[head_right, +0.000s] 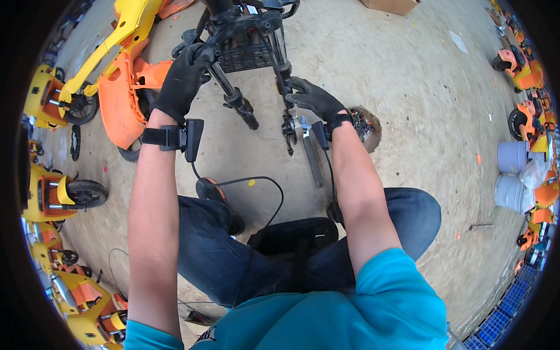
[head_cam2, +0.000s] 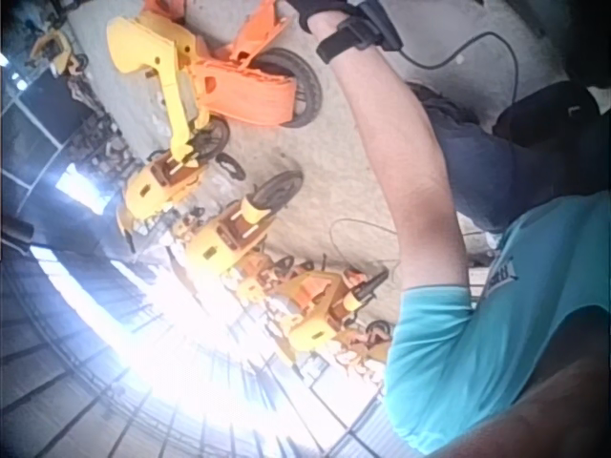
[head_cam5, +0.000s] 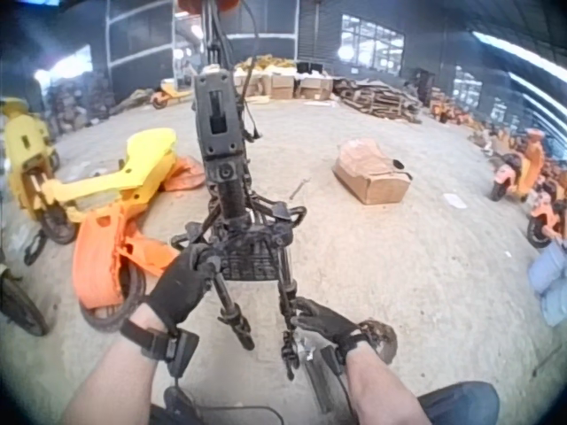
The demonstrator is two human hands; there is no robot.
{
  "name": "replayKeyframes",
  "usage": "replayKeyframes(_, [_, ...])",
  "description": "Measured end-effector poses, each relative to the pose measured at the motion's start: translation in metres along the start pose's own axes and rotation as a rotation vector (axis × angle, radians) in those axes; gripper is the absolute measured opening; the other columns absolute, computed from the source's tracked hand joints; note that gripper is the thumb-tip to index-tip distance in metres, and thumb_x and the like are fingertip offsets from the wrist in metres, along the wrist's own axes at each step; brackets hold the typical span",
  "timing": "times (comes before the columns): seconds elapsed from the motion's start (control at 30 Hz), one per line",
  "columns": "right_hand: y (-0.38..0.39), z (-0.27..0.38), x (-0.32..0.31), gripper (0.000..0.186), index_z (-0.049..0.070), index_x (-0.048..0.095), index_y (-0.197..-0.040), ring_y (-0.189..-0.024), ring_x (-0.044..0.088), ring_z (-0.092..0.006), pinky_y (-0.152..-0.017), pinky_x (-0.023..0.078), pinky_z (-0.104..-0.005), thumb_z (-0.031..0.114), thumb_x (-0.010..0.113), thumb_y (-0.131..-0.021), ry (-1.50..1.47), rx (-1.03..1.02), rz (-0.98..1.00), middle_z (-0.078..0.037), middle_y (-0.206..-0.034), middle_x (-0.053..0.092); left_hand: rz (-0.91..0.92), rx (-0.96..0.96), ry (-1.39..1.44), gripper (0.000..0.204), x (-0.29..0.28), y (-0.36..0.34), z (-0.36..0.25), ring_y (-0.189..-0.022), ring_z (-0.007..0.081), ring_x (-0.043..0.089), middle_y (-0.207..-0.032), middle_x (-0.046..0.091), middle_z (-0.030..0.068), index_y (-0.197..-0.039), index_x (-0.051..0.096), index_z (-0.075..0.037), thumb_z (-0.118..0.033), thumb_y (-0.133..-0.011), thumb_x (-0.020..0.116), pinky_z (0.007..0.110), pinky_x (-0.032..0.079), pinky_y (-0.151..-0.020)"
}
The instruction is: The person attaches a front wheel to the fork assembly of an electric scooter by aligning the axle and then wipes the tire tread with their gloved hands.
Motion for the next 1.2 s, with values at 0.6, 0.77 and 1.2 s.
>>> replayKeyframes(0.6, [-0.043,-0.019,-0.022,0.07,0.005,0.051,-0.135,-0.096,0.056,-0.0114,-0.083,0.048,-0.0293,0.028,0.082,-0.077,0.331,-0.075,-0.004,-0.004,-0.111,0.063,-0.039,0.081,0.059,0.023,0.007,-0.002,-0.002,-0.065,0.0091,0.051,-0.082,0.062,0.0006,-0.104,0.061,-0.001,-0.02,-0.094,0.065,0.027,0.044,-0.06])
replayKeyframes(0.77, [-0.041,-0.02,-0.015,0.076,0.004,0.05,-0.135,-0.085,0.061,-0.0128,-0.072,0.051,-0.0305,0.031,0.086,-0.074,0.455,-0.221,-0.139,-0.007,-0.104,0.065,0.016,0.007,-0.011,0.029,0.006,0.002,-0.007,-0.087,0.0076,0.055,-0.1,0.063,-0.0003,-0.12,0.061,-0.002,-0.015,-0.095,0.056,0.023,0.046,-0.078])
replayKeyframes(1.2, [-0.047,-0.016,0.012,0.066,0.001,0.054,-0.117,-0.074,0.058,-0.0124,-0.065,0.05,-0.0298,0.035,0.089,-0.071,0.364,-0.052,-0.264,-0.005,-0.092,0.062,0.009,0.005,-0.017,0.03,0.005,0.0,-0.005,-0.091,0.008,0.055,-0.101,0.063,0.0003,-0.122,0.061,-0.002,-0.016,-0.096,0.057,0.023,0.047,-0.081])
Point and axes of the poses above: each hand's wrist, its own y-axis away from the middle knuckle, its own x-axis out of the palm, z = x × y, the point moved 2 cm from there along -y, towards the middle knuckle
